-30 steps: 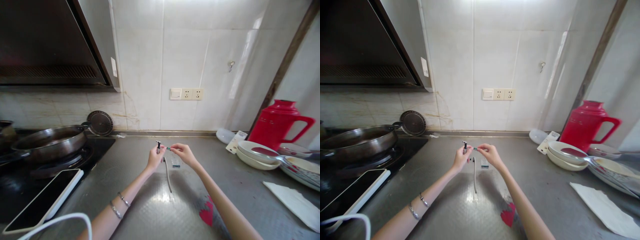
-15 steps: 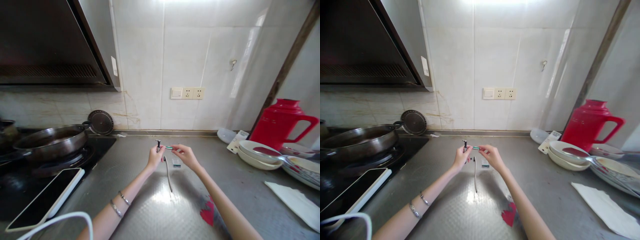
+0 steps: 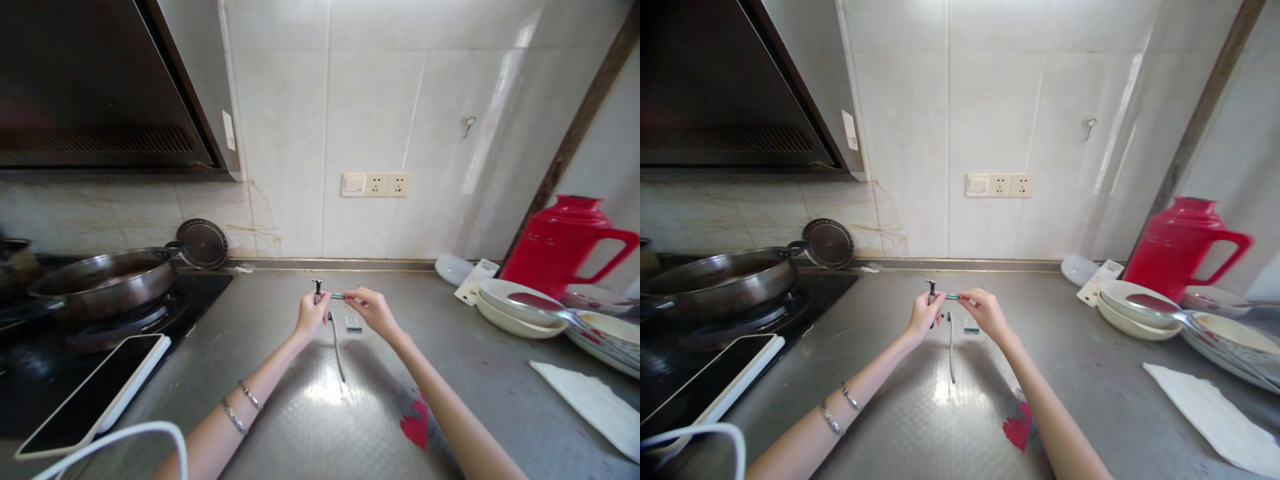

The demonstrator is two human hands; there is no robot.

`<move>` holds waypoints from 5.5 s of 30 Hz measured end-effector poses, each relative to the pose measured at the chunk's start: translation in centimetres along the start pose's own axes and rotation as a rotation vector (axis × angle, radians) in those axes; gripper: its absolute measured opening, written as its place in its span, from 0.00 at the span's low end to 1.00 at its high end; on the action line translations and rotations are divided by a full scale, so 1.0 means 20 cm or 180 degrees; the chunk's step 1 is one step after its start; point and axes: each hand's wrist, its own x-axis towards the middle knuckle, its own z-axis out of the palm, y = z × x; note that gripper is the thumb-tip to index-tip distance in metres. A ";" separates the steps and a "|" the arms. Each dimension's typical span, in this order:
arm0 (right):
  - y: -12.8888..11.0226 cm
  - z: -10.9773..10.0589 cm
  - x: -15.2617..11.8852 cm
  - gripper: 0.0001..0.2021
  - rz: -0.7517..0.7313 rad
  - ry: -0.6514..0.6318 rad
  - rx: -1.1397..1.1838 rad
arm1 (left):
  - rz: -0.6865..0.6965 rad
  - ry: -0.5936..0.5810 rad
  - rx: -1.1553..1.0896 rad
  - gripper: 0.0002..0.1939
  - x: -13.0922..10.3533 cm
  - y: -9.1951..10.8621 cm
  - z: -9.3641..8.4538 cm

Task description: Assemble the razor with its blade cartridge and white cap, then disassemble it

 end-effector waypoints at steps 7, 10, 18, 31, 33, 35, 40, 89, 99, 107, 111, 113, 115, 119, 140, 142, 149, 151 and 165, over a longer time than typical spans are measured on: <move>0.00 0.01 0.01 0.11 -0.0066 0.0004 0.0005 | -0.0115 0.0005 -0.0100 0.14 0.00 -0.01 0.01; 0.00 0.02 0.00 0.11 -0.0095 0.0075 0.0006 | -0.0173 -0.0027 -0.0197 0.15 0.01 -0.02 0.01; 0.01 0.06 -0.01 0.16 0.0333 0.0091 0.0458 | -0.0340 -0.0206 -0.0331 0.19 -0.01 -0.02 0.01; 0.05 0.08 0.00 0.18 0.1290 0.0110 0.1286 | -0.0175 -0.0394 -0.0622 0.17 -0.08 -0.06 -0.07; 0.06 0.08 0.00 0.18 0.1323 0.0111 0.1323 | -0.0149 -0.0475 -0.0497 0.16 -0.11 -0.06 -0.08; 0.06 0.08 0.00 0.18 0.1347 0.0113 0.1340 | -0.0109 -0.0551 -0.0328 0.15 -0.13 -0.05 -0.07; 0.07 0.07 -0.01 0.19 0.1304 0.0086 0.1349 | -0.0014 -0.0720 -0.0119 0.14 -0.19 -0.05 -0.03; 0.00 0.05 -0.01 0.14 0.1149 -0.0357 0.1511 | -0.0299 -0.0714 -0.0144 0.17 -0.29 -0.04 0.03; -0.01 0.04 -0.02 0.15 0.1064 -0.0347 0.1490 | -0.0257 -0.0713 -0.0088 0.16 -0.28 -0.06 0.02; -0.02 0.04 -0.02 0.15 0.0989 -0.0349 0.1364 | -0.0323 -0.0721 -0.0052 0.18 -0.28 -0.05 0.02; -0.02 0.05 -0.02 0.16 0.0953 -0.0389 0.1398 | -0.0360 -0.0633 -0.0007 0.18 -0.29 -0.03 0.04; -0.02 0.06 -0.02 0.16 0.0960 -0.0406 0.1444 | -0.0356 -0.0583 0.0002 0.19 -0.29 -0.02 0.04; -0.02 0.07 -0.02 0.16 0.0974 -0.0417 0.1486 | -0.0358 -0.0572 0.0003 0.18 -0.29 -0.01 0.05; -0.02 0.07 -0.02 0.15 0.0973 -0.0460 0.1512 | -0.0394 -0.0586 -0.0007 0.19 -0.29 0.01 0.05; -0.04 0.06 -0.02 0.13 0.0864 -0.0438 0.1400 | -0.0507 -0.0607 -0.0203 0.20 -0.29 0.00 0.05; -0.04 0.07 -0.02 0.13 0.0913 -0.0408 0.1414 | -0.0493 -0.0593 -0.0204 0.21 -0.28 -0.01 0.05; -0.04 0.07 -0.02 0.20 0.1149 -0.0239 0.1264 | -0.0386 -0.0404 -0.0143 0.20 -0.21 0.00 -0.01; -0.05 0.06 -0.02 0.18 0.1084 -0.0206 0.1034 | -0.0276 -0.0129 -0.0094 0.19 -0.18 0.00 -0.03; -0.41 0.26 -0.11 0.12 0.0541 -0.1067 -0.2045 | -0.0142 0.0563 0.0255 0.15 -0.13 0.04 -0.08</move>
